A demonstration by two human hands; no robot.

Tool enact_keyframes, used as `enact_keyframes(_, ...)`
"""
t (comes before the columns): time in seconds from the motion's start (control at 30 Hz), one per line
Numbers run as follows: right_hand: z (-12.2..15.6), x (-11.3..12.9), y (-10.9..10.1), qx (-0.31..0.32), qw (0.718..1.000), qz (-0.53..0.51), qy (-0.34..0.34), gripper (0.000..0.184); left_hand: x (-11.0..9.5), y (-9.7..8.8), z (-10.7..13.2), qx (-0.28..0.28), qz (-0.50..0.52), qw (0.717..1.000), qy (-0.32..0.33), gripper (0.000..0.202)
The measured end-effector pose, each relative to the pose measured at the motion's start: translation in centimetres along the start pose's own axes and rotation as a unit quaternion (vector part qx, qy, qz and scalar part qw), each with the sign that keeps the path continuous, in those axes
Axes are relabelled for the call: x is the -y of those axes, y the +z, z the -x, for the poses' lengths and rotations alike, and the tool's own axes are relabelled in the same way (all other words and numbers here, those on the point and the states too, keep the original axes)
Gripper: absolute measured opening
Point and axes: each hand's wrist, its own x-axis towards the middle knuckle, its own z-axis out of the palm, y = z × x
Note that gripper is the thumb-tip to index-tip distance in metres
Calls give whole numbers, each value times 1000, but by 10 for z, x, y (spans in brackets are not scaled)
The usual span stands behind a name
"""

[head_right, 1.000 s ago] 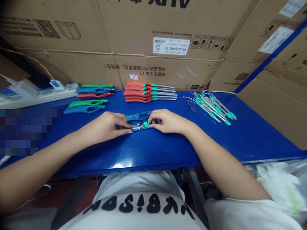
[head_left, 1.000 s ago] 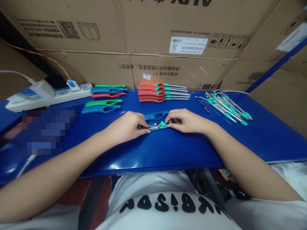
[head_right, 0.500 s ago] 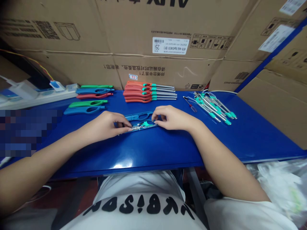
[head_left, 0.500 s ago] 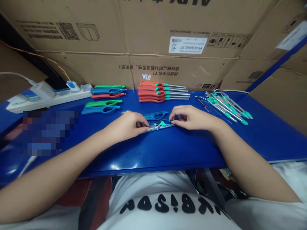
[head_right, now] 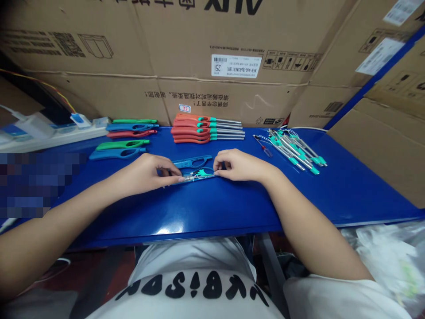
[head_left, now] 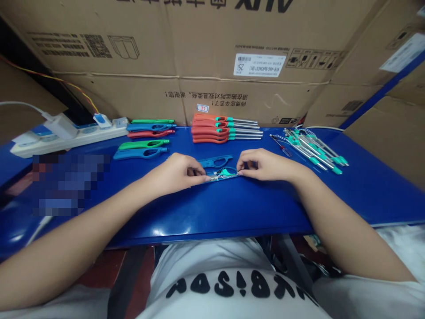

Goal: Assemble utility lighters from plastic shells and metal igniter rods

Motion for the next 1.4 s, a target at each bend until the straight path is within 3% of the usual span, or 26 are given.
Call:
enact_keyframes(0.1,0,0,0,2,1000,-1,-2,10,5,-4,-1,-43,-21,999,5,35)
enact_keyframes(0.23,-2,1,4,-24,1000,0,-11,9,13,-8,-3,-88,-102,990,38,30)
enact_keyframes(0.53,-3,3,8,-22,999,10,-28,10,20,-13,-5,-3,-148,987,57,40)
enact_keyframes(0.7,-3,4,9,-72,996,50,-32,15,20,-16,-3,25,-146,986,82,43)
enact_keyframes(0.83,-4,1,13,-117,986,119,-10,17,23,-14,-4,19,-161,983,91,41)
enact_keyframes(0.93,-7,-1,16,-154,977,139,-40,26,24,-12,-6,-7,-171,981,96,37)
enact_keyframes(1.03,-9,0,18,-189,968,152,-69,44,20,-10,-6,-50,-126,985,107,35)
enact_keyframes(1.13,-10,3,18,-200,964,154,-76,50,14,-8,-6,-93,0,994,60,35)
enact_keyframes(1.27,-10,4,16,-207,964,140,-94,37,9,-5,-6,-31,209,977,-43,45)
enact_keyframes(1.33,-10,3,16,-213,963,132,-102,36,8,-5,-7,-16,247,967,-61,52)
enact_keyframes(1.4,-11,2,17,-202,966,129,-101,37,8,-4,-6,-42,223,973,-44,58)
